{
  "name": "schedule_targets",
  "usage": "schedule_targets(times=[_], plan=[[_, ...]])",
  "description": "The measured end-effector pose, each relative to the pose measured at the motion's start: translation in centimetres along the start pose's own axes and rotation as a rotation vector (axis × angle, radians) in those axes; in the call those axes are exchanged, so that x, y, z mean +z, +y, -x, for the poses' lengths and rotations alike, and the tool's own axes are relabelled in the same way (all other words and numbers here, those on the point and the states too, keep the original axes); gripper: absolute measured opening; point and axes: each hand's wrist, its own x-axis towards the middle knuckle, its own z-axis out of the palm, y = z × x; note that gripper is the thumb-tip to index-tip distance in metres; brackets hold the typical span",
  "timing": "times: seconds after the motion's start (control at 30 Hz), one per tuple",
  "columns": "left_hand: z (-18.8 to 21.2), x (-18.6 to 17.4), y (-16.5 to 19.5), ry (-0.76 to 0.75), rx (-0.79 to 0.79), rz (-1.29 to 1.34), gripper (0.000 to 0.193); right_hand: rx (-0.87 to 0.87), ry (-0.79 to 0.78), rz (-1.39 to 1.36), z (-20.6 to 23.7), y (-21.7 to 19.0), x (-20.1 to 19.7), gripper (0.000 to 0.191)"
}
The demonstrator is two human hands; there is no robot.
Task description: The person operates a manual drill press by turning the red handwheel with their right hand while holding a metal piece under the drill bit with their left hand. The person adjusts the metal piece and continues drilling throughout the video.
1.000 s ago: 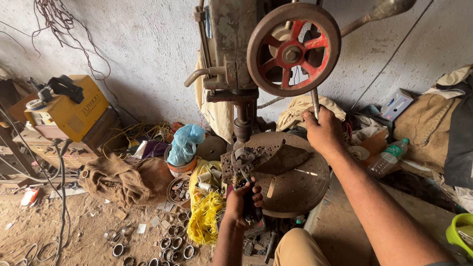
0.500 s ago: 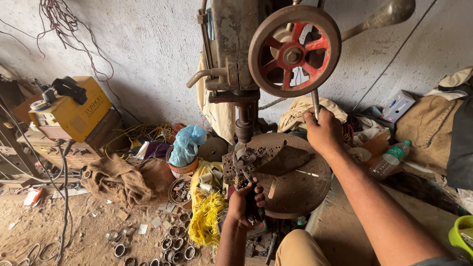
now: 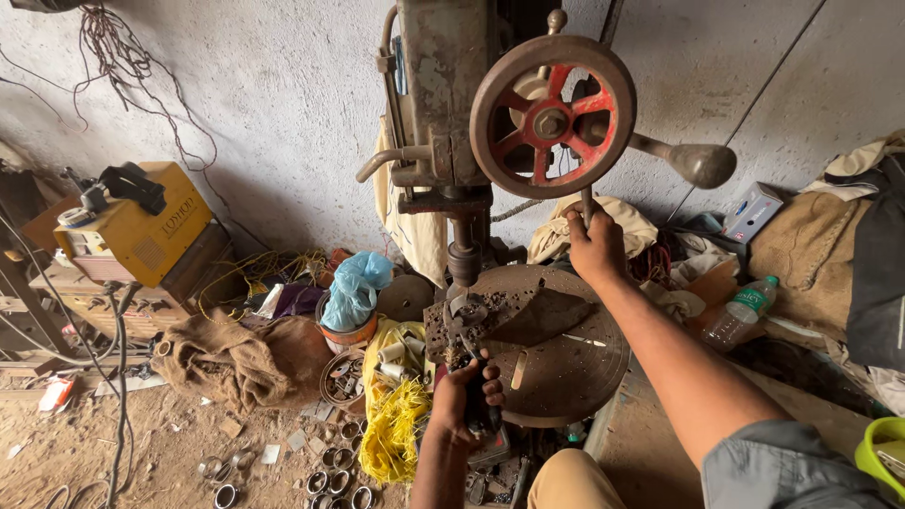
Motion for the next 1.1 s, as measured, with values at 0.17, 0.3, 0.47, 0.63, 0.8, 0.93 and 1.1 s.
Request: schedule_targets(times=[0.17,0.3,0.47,0.63,0.8,0.93,1.1], plan=[[0.1,0.4,-0.1,0.017,-0.004,0.028,0.018,-0.035,0.025,0.042,0.6,0.6,-0.4,0.02],[0.3,0.7,0.1,-0.021,0.024,-0.025,0.017,0.126,-0.082,-0.066,2.3,0.2,-1.9,0.024],[0.4,0.7,0.1,0.001,-0.004,-0.013,0.017,0.493,-0.376,-0.726,1.9,-5.5,-8.9,0.026],[0.2,0.1,-0.1,-0.01,0.016,-0.04,0.016,0.346,-0.221,-0.634,2.3,-8.2,-12.1,0.048],[0.1,-0.1,0.0,-0.005,-0.002,-0.021,0.017,-0.533,0.32,0.339,4.5,-7.6,-9.5,0.026],[0.0,-0.2,0.1,0.03,-0.012,-0.035,0.018,-0.61,0.462,0.027,3.7,-7.8,-8.9,0.009],[-0.3,-0.7,0.3,0.021,-0.011,-0.067,0.016,-0.589,0.409,-0.129,4.0,-6.2,-8.4,0.011]])
